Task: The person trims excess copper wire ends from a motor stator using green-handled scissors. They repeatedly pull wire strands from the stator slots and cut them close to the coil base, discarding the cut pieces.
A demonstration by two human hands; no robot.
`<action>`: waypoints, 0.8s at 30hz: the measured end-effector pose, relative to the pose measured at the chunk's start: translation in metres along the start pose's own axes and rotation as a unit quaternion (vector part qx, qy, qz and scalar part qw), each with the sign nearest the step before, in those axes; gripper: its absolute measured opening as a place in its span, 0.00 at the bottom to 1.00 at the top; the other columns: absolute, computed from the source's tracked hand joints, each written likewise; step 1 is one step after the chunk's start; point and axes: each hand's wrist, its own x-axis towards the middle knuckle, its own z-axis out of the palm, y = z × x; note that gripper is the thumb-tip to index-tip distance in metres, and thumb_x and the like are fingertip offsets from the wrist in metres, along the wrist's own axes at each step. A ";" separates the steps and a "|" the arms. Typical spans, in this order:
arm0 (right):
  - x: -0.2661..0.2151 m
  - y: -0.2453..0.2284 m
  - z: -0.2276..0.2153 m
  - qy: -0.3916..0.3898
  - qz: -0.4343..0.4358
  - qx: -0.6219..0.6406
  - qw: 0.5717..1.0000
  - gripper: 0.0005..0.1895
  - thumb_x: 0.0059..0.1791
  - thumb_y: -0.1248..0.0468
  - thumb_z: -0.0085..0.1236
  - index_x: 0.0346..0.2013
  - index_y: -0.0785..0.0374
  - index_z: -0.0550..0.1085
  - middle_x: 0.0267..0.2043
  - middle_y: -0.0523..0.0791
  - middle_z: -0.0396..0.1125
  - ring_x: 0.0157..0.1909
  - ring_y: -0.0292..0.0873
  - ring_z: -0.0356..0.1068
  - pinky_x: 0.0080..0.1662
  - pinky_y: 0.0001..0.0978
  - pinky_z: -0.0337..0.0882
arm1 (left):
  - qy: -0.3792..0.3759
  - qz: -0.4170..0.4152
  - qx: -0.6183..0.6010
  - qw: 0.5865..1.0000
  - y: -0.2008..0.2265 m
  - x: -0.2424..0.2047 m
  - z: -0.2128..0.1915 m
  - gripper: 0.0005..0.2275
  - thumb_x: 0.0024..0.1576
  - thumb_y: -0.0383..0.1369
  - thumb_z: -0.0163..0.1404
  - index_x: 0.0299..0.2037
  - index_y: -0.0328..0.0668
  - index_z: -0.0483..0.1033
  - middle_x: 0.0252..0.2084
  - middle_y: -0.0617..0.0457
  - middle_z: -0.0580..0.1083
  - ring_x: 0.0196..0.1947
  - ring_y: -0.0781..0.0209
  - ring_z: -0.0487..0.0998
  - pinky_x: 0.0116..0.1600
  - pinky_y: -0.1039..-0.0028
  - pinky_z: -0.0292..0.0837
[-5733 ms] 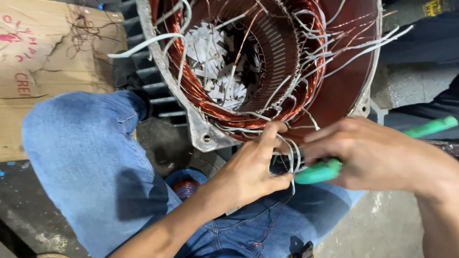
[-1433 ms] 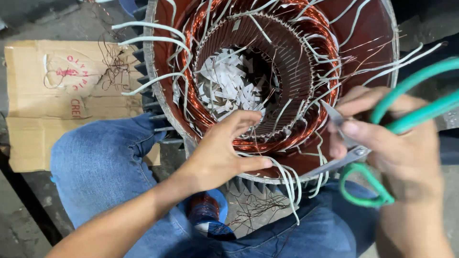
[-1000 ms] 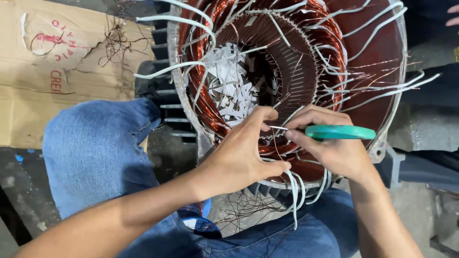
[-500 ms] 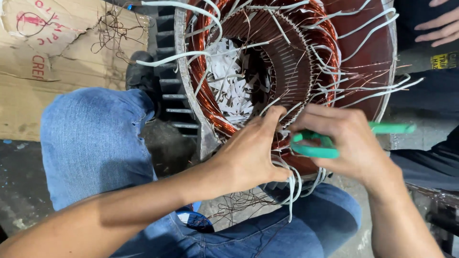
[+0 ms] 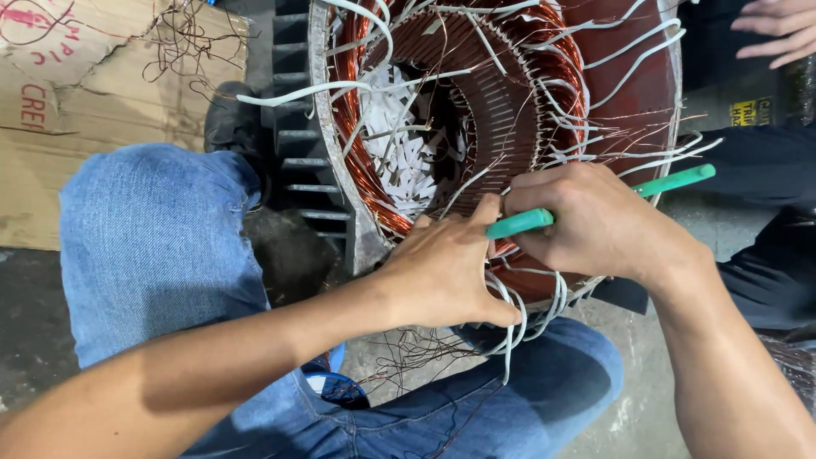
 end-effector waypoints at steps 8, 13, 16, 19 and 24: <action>-0.005 -0.007 -0.004 -0.039 -0.032 0.109 0.993 0.03 0.45 0.62 0.69 0.31 0.52 0.87 0.32 0.37 0.82 0.30 0.44 0.78 0.35 0.41 0.74 | -0.021 0.006 0.059 0.998 0.001 0.003 0.007 0.48 0.46 0.51 0.62 0.75 0.34 0.54 0.43 0.52 0.83 0.50 0.44 0.82 0.65 0.52 0.59; -0.005 -0.001 0.010 -0.039 -0.005 0.056 0.998 0.15 0.39 0.67 0.60 0.38 0.55 0.84 0.40 0.38 0.81 0.32 0.51 0.77 0.33 0.48 0.68 | -0.026 -0.008 0.065 0.998 0.005 0.003 0.003 0.46 0.46 0.53 0.64 0.71 0.36 0.57 0.45 0.51 0.83 0.52 0.43 0.81 0.71 0.47 0.56; -0.012 0.000 0.011 -0.023 0.007 0.111 0.993 0.12 0.40 0.67 0.64 0.35 0.52 0.88 0.40 0.37 0.83 0.34 0.46 0.80 0.39 0.43 0.74 | -0.056 -0.032 0.056 0.996 0.006 0.002 0.003 0.45 0.46 0.51 0.63 0.71 0.41 0.56 0.33 0.54 0.83 0.42 0.44 0.84 0.71 0.54 0.57; -0.016 0.000 0.010 -0.033 -0.037 0.167 0.985 0.02 0.44 0.62 0.71 0.26 0.54 0.86 0.29 0.36 0.80 0.25 0.41 0.77 0.36 0.40 0.74 | -0.050 -0.002 0.097 0.994 -0.001 0.005 0.012 0.54 0.46 0.55 0.66 0.77 0.33 0.49 0.53 0.47 0.82 0.59 0.44 0.77 0.69 0.50 0.55; -0.017 -0.004 0.017 0.033 -0.029 0.168 0.985 0.06 0.43 0.71 0.66 0.32 0.58 0.84 0.31 0.39 0.76 0.27 0.43 0.72 0.37 0.39 0.70 | -0.035 -0.020 0.061 0.997 -0.003 0.005 0.013 0.53 0.45 0.50 0.68 0.76 0.34 0.50 0.58 0.37 0.79 0.74 0.30 0.62 0.79 0.42 0.44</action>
